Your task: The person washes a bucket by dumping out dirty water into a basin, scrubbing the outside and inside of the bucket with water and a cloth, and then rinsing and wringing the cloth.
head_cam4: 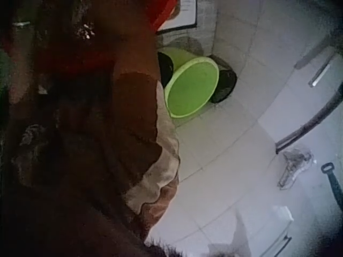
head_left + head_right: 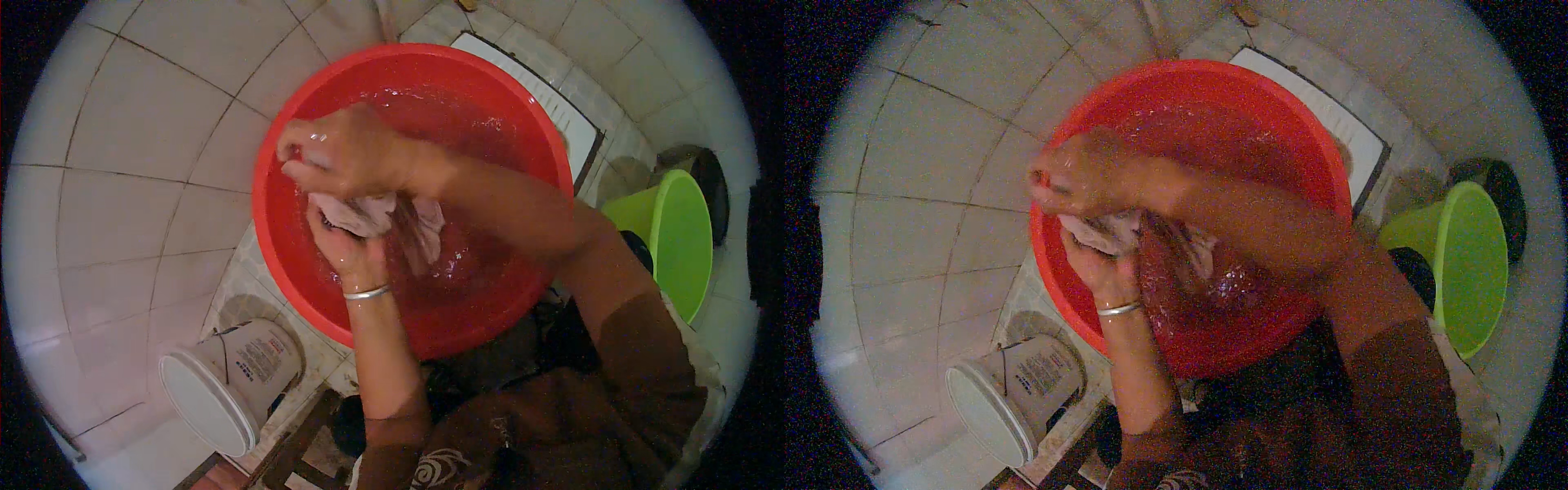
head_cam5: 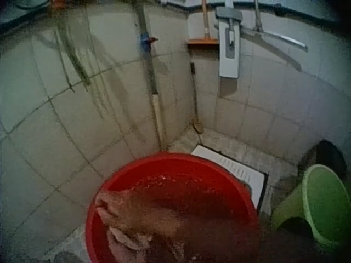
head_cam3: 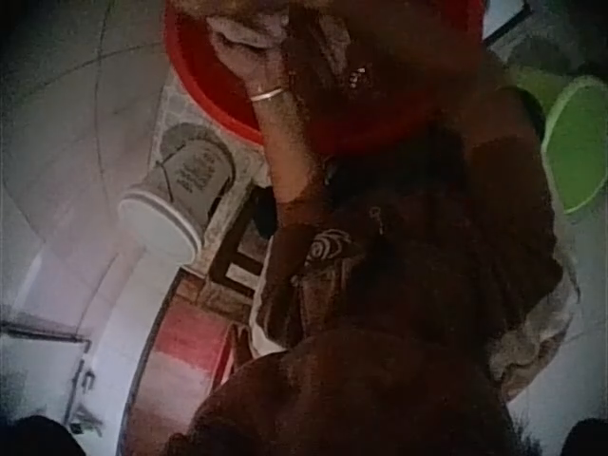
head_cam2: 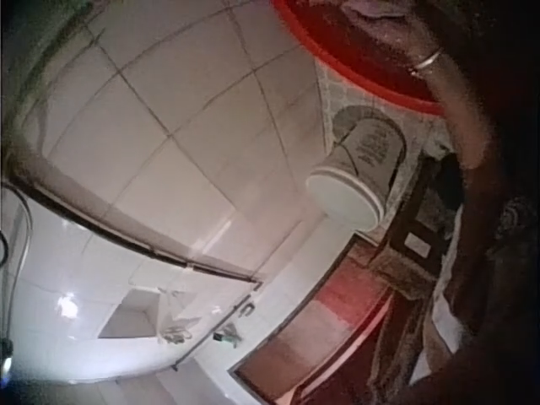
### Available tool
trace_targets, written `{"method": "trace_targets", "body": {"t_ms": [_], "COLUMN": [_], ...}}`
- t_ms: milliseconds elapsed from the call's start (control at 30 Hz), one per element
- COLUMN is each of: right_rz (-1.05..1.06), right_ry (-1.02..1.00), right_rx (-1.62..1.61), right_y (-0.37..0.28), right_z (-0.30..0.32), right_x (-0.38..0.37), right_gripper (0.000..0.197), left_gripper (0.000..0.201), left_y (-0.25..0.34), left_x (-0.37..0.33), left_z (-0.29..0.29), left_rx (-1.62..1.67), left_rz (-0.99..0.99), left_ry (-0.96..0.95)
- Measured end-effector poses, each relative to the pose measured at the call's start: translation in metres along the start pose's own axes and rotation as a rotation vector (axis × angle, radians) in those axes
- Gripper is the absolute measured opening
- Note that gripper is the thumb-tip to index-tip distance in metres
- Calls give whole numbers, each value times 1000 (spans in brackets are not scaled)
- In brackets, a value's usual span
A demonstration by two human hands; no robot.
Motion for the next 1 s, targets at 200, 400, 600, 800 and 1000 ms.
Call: {"method": "trace_targets", "body": {"t_ms": [200, 400, 600, 800, 1000], "right_rz": [-284, -793, -934, -502, -204], "right_ry": [-311, -31, -279, 134, -100], "right_rx": [-214, 675, 266, -496, 79], "right_y": [65, 126, 280, 266, 14], "right_z": [-4, -92, -133, -160, -116], "right_x": [45, 132, 185, 171, 112], "right_gripper": [25, 79, 48, 20, 25], "left_gripper": [41, 37, 46, 66, 68], "left_y": [-24, -90, -107, -114, -74], "left_x": [47, 48, -6, -43, -48], "left_z": [-33, 114, 150, 150, 125], "left_rx": [-159, -239, -1201, -444, 167], "left_rz": [504, 910, 849, 635, 637], "left_ry": [263, 194, 26, 120, 99]}}
Point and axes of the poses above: each hand's wrist, its own x-axis away from the middle knuckle, its own z-axis out of the back of the hand, y = z × x, the point moved 2 cm from there along -x, towards the middle knuckle, and after that the axes turned 7 degrees about -y, right-handed, at the moved point
